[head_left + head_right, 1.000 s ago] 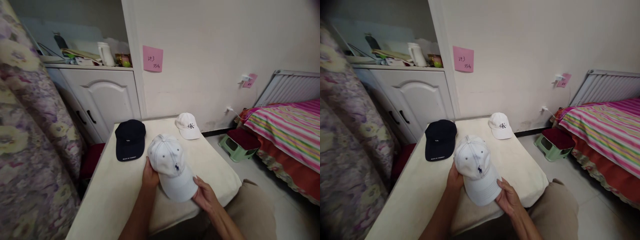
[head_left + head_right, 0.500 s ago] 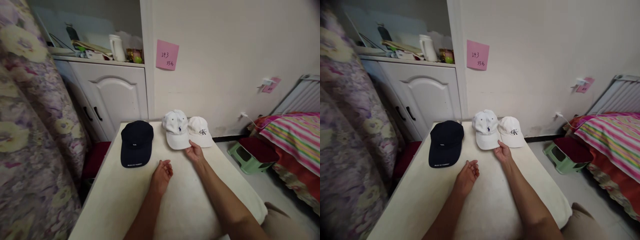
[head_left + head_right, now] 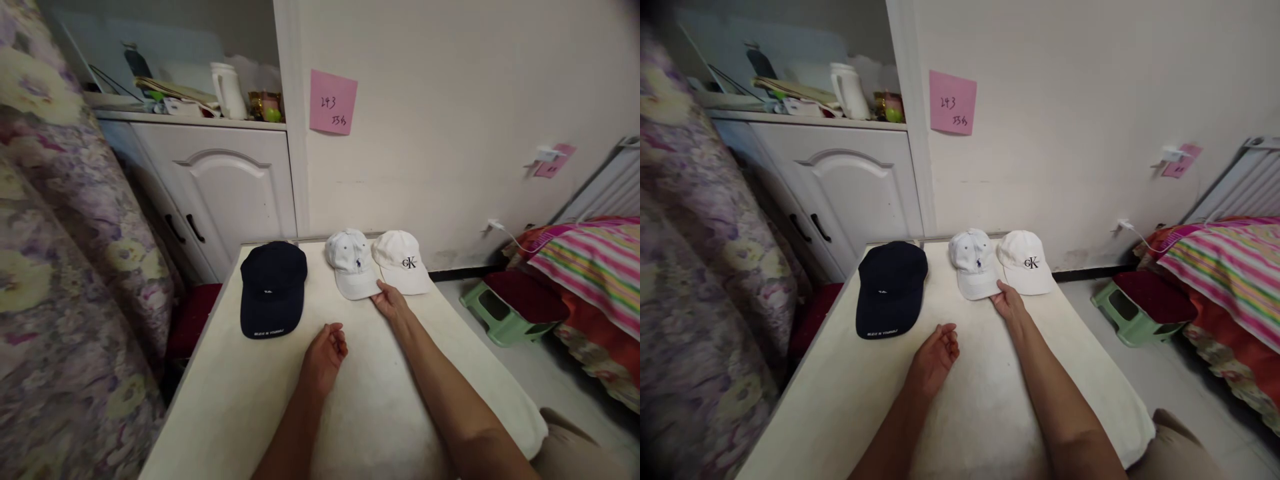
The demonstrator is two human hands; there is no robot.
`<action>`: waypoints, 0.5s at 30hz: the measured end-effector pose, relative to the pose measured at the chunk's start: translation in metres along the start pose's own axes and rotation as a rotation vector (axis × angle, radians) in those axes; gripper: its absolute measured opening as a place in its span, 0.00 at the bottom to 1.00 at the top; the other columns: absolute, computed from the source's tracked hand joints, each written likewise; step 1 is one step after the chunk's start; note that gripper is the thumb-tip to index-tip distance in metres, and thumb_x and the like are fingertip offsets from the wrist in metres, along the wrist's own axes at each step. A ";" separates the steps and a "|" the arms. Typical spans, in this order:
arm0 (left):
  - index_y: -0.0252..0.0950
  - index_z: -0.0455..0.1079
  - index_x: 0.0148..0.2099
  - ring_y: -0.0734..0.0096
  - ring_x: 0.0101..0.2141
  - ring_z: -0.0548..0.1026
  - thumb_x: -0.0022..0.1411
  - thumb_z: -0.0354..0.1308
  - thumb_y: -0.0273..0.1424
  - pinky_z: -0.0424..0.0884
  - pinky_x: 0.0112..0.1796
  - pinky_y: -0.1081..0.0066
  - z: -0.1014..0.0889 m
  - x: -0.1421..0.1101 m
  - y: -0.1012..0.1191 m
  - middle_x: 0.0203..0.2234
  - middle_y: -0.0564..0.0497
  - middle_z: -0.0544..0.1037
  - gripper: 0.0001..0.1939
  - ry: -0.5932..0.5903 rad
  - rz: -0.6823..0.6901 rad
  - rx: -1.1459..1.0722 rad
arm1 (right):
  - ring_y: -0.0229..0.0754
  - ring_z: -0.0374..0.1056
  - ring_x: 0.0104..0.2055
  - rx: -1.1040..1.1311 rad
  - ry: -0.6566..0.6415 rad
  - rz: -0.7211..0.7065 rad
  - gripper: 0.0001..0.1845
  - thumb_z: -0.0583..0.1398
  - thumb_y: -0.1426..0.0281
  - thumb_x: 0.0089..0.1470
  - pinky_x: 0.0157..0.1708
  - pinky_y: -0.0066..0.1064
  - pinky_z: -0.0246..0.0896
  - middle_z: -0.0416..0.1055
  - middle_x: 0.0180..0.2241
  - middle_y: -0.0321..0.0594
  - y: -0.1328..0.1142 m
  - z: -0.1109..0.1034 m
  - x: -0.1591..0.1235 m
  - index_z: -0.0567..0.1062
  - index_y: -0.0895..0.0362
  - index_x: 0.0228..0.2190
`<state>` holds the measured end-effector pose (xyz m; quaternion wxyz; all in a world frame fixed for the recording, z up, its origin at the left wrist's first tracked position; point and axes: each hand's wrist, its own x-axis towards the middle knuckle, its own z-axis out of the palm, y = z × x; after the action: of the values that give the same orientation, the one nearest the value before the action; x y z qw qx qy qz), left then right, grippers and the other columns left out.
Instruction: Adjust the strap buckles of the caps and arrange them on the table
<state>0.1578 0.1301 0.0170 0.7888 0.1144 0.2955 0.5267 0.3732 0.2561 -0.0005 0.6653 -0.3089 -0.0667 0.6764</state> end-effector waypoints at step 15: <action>0.29 0.75 0.36 0.77 0.23 0.72 0.63 0.59 0.27 0.70 0.25 0.77 -0.001 0.000 0.001 0.24 0.50 0.75 0.06 -0.007 0.022 0.036 | 0.41 0.78 0.35 -0.154 0.093 0.062 0.12 0.53 0.85 0.60 0.37 0.34 0.77 0.78 0.33 0.42 0.009 -0.017 -0.020 0.72 0.61 0.40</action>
<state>0.1566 0.1310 0.0169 0.7818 0.1335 0.3009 0.5295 0.3728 0.2305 -0.0118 0.6207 -0.3921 -0.0781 0.6744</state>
